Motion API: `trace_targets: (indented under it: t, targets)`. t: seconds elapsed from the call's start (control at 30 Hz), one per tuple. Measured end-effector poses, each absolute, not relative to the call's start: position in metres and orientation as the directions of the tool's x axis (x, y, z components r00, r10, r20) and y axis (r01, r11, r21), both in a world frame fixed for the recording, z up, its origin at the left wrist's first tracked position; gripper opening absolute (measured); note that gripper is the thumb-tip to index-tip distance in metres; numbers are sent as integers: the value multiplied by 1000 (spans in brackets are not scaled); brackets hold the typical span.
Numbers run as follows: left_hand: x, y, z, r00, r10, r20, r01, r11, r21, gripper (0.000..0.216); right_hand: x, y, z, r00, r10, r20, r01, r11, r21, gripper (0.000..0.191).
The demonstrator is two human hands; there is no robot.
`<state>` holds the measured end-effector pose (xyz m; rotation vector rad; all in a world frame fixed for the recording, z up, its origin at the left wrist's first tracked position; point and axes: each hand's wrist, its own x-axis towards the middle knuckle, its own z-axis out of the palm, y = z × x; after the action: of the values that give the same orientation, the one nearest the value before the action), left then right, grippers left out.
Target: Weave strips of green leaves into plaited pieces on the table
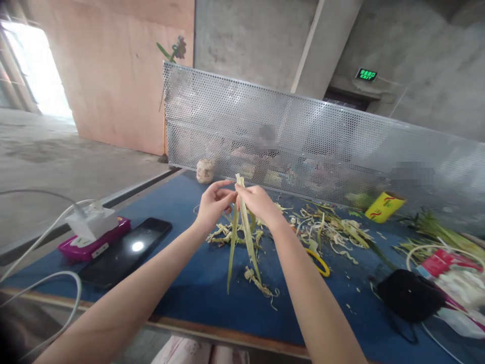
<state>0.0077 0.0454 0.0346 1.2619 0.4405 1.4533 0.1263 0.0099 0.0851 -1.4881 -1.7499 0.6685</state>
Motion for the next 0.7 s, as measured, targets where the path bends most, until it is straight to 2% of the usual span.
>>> trace_targets:
  t: [0.17,0.37,0.7]
  targets:
    - [10,42,35,153,878,453,-502,-326,801,37,124,9,81,52,971,234,679,138,-721,47]
    - [10,41,36,135,896,423,-571,-279,772,44,120,5,86,69,965,252,768,110,-631,55]
    - [9,42,38,286,876,390,-747,-51,663,45,126,3,84,-20,983,183,597,159,-787,57]
